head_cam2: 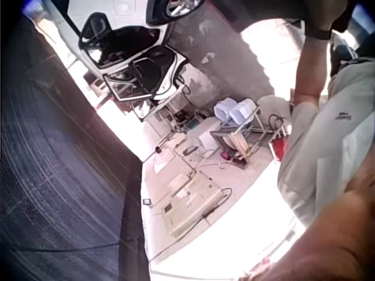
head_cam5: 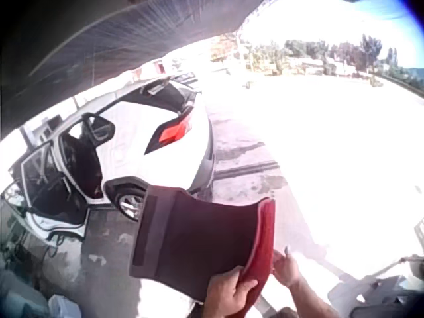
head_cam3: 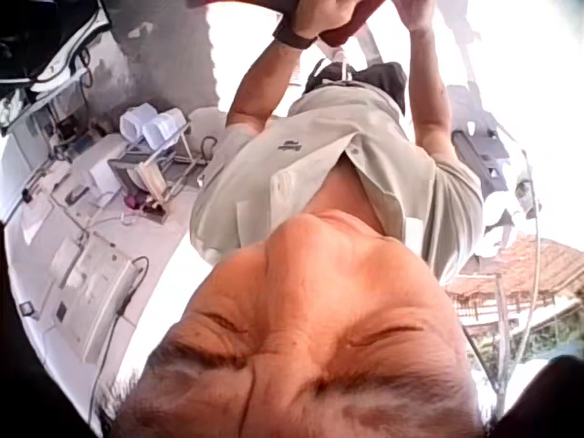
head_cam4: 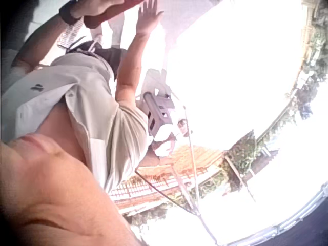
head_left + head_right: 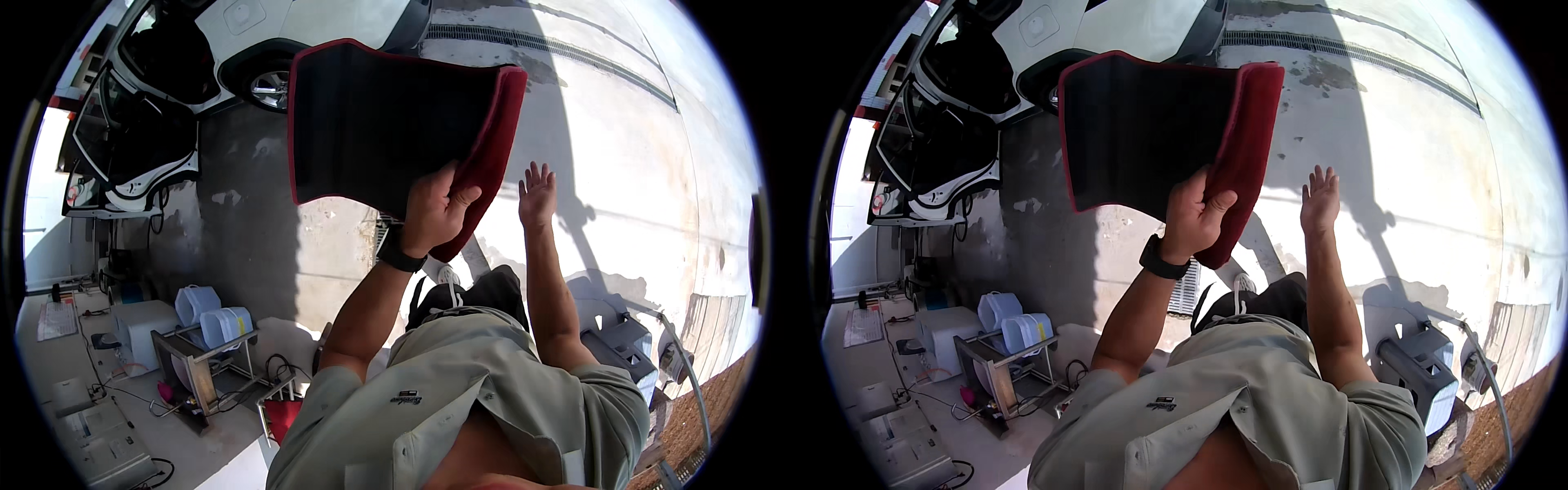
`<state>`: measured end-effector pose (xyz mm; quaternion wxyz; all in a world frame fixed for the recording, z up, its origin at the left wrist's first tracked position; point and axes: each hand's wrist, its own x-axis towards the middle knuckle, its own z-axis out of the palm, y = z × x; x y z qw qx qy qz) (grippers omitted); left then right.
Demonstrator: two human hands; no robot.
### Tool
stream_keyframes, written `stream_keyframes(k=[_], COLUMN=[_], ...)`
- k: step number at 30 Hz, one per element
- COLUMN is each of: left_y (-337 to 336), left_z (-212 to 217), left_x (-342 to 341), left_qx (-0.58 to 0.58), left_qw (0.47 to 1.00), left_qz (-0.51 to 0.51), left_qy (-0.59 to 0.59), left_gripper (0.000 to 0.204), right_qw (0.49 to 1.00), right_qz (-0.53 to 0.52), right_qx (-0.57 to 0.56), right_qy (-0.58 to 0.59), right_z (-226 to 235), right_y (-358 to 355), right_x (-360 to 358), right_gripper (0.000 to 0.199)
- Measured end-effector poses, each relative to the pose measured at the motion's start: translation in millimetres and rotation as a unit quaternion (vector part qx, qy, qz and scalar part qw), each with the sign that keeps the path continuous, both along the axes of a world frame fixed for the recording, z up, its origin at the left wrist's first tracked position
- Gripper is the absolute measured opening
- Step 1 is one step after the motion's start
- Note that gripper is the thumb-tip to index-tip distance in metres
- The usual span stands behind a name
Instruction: The person installs red car floor mats into a white car. They pick up each mat from a drying rack, unfold it, and place it into the driver and passenger footwells, tucking the edges under the seat and dashboard. The person also wipes the interior door panel and seat with a cloth.
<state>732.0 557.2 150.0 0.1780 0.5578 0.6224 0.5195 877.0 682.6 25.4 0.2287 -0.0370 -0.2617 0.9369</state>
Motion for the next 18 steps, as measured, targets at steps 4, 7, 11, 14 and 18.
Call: stream_keyframes(k=[4, 7, 11, 14, 18], left_y=[-22.3, -80.3, -150.7, -213.1, -253.4], left_z=[-9.3, -7.3, -39.0, -74.9, -60.4], left_x=[-92.3, -180.8, -274.3, -318.8, -356.1], left_qx=[0.084, 0.195, 0.321, 0.354, 0.372], left_qw=[0.981, 0.919, 0.787, 0.718, 0.736], left_qz=[0.058, 0.138, 0.095, 0.127, 0.263], left_qy=[-0.168, -0.313, -0.518, -0.586, -0.501], left_gripper=[0.036, 0.042, 0.044, 0.048, 0.052], right_qw=[0.992, 0.942, 0.872, 0.86, 0.836], right_qz=[0.061, 0.292, 0.283, 0.408, 0.508], right_qx=[0.104, 0.105, 0.135, 0.086, -0.121], right_qy=[-0.044, -0.126, -0.375, -0.294, -0.169], right_z=[1.4, -47.4, -137.6, -115.7, -120.1], right_y=[-44.5, -18.5, -26.4, -72.8, -85.9], right_x=[-140.9, -211.5, -298.5, -367.9, -463.6], right_gripper=[0.07, 0.078, 0.077, 0.084, 0.087])
